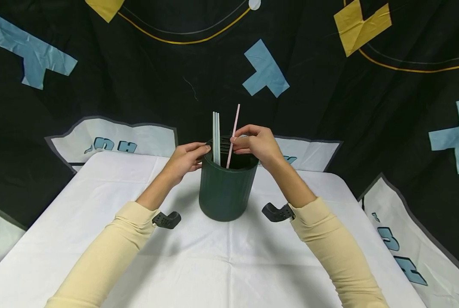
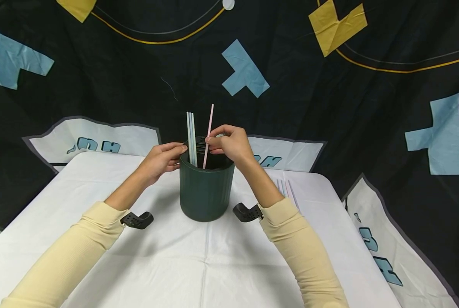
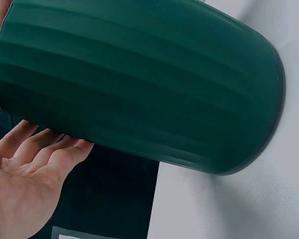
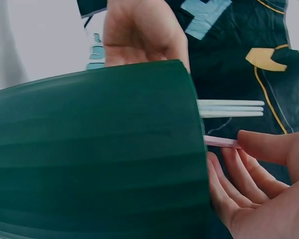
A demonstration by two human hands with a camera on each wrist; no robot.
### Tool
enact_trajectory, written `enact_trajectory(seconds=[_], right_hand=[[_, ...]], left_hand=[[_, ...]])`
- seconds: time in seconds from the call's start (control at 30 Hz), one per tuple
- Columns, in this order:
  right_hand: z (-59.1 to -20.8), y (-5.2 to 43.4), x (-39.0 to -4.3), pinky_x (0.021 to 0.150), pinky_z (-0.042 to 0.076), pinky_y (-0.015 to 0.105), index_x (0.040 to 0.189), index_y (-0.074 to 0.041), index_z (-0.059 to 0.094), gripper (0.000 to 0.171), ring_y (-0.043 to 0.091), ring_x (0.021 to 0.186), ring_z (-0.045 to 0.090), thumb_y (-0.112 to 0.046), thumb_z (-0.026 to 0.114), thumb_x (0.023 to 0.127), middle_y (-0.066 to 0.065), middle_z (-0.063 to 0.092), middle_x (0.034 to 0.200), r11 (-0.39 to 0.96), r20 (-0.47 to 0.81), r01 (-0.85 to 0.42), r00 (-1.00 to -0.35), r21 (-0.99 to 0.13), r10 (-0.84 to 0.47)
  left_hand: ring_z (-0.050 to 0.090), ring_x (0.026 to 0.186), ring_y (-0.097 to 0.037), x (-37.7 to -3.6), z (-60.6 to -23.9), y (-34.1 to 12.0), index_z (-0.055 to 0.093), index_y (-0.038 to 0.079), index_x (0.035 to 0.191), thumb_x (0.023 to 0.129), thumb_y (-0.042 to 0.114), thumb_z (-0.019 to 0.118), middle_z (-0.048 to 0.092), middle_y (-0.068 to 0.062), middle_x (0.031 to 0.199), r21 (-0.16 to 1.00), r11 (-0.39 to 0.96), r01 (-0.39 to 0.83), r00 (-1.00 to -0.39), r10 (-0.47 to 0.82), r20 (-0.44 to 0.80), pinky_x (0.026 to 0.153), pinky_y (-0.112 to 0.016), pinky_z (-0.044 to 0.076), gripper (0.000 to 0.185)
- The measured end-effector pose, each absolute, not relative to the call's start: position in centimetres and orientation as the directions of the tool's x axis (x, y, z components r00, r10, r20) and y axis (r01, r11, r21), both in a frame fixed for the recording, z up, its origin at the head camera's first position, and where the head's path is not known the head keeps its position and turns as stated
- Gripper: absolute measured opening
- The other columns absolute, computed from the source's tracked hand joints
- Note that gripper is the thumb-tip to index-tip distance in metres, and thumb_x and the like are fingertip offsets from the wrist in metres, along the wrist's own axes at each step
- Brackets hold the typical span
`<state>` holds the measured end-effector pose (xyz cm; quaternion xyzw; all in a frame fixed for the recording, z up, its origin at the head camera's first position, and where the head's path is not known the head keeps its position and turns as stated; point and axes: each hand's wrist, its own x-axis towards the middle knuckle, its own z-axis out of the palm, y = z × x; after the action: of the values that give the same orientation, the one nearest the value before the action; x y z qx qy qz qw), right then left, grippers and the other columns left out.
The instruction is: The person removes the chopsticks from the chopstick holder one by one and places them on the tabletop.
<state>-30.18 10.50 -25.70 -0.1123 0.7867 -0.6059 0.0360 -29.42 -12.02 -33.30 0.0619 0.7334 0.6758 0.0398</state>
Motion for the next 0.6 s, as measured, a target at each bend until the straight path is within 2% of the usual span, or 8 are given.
enact_trajectory(seconds=[0.3,0.6], right_hand=[[-24.6,12.3,-29.8,0.082,0.062,0.034,0.106,-0.003,0.064,0.014,0.021,0.080,0.076,-0.007,0.071,0.094,0.010,0.073,0.098,0.069,0.107,-0.118,-0.983,-0.991,-0.150],[-23.6,13.5,-29.6,0.078,0.063,0.035,0.107,-0.005,0.065,0.013,0.021,0.078,0.076,-0.005,0.069,0.095,0.010,0.073,0.096,-0.066,0.124,-0.120,-0.991,-0.991,-0.048]], left_hand=[[0.063,0.126,-0.033,-29.6,-33.6,-12.0,0.055,0.003,0.142,0.101,0.032,0.061,0.061,-0.018,0.140,0.996,0.082,0.041,-0.989,0.147,0.029,0.104,-0.043,0.053,0.051],[0.063,0.126,-0.033,-29.5,-33.4,-12.1,0.055,0.004,0.143,0.101,0.033,0.061,0.061,-0.017,0.140,0.996,0.086,0.038,-0.989,0.145,0.026,0.105,-0.045,0.052,0.051]])
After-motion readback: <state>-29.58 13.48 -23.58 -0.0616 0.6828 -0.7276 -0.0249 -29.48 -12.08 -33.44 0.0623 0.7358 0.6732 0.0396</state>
